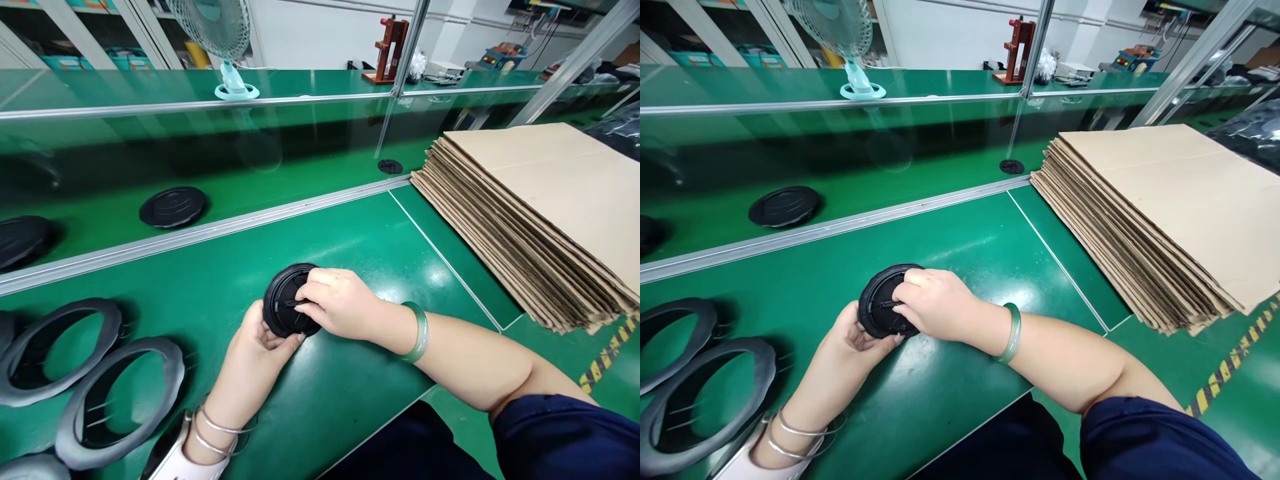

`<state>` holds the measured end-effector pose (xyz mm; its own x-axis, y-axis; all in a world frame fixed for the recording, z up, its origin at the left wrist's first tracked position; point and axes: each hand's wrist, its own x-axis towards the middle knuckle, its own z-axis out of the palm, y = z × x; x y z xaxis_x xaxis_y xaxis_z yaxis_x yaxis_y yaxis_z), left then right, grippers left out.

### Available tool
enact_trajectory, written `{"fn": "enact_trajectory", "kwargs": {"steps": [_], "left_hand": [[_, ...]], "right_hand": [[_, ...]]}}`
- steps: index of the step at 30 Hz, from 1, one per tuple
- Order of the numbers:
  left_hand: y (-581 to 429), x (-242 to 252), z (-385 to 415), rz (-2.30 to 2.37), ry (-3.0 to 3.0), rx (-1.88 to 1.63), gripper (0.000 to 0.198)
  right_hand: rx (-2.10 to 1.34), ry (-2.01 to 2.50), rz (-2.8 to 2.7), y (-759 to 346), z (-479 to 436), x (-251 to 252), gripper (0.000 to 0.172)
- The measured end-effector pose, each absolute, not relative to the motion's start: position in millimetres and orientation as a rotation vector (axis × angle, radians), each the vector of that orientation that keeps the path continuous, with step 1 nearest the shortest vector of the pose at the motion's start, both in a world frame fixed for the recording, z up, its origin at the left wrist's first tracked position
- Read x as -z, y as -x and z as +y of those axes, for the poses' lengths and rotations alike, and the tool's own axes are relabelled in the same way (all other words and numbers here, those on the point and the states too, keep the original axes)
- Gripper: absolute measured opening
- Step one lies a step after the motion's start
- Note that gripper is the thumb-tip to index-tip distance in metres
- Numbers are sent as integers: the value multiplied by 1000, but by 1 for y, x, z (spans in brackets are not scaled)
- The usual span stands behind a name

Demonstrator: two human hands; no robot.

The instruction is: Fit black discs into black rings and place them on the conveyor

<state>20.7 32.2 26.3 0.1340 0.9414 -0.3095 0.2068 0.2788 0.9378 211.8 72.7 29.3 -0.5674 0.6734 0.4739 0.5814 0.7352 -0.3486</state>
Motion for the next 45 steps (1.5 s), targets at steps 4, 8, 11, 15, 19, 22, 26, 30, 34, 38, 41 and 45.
{"fn": "enact_trajectory", "kwargs": {"steps": [4, 8, 11, 15, 19, 22, 26, 30, 34, 38, 41, 45], "left_hand": [[-20, -26, 33, 1365, -1207, -779, 55], [-20, -26, 33, 1353, -1205, -794, 53], [-21, -25, 32, 1351, -1212, -794, 52], [-21, -25, 34, 1321, -1151, -844, 53], [-22, -24, 38, 1282, -1061, -965, 59], [-25, -22, 38, 1250, -1061, -992, 69], [-27, -17, 34, 1177, -1114, -972, 78], [-26, -14, 31, 1193, -1190, -937, 69], [-25, -13, 33, 1213, -1207, -915, 68], [-24, -16, 36, 1159, -1169, -948, 67], [-22, -15, 35, 1119, -1184, -953, 66], [-23, -12, 33, 1164, -1254, -944, 66]], "right_hand": [[-182, 965, -2334, -207, 69, -28, 15], [-56, 1014, -2355, -203, 64, -24, 32], [-2, 1084, -2414, -201, 61, -25, 31], [-83, 1005, -2301, -202, 61, -32, 26], [-316, 1086, -1929, -208, 72, -33, 37], [-694, 1247, -1707, -210, 84, -25, 33], [-999, 1263, -1583, -207, 92, -16, 14], [-1039, 1262, -1473, -202, 89, -15, 11], [-993, 1306, -1410, -200, 87, -17, 13], [-1374, 1131, -1382, -207, 88, -26, 32], [-1637, 992, -1399, -211, 88, -34, 54], [-1476, 1099, -1539, -212, 86, -40, 47]]}}
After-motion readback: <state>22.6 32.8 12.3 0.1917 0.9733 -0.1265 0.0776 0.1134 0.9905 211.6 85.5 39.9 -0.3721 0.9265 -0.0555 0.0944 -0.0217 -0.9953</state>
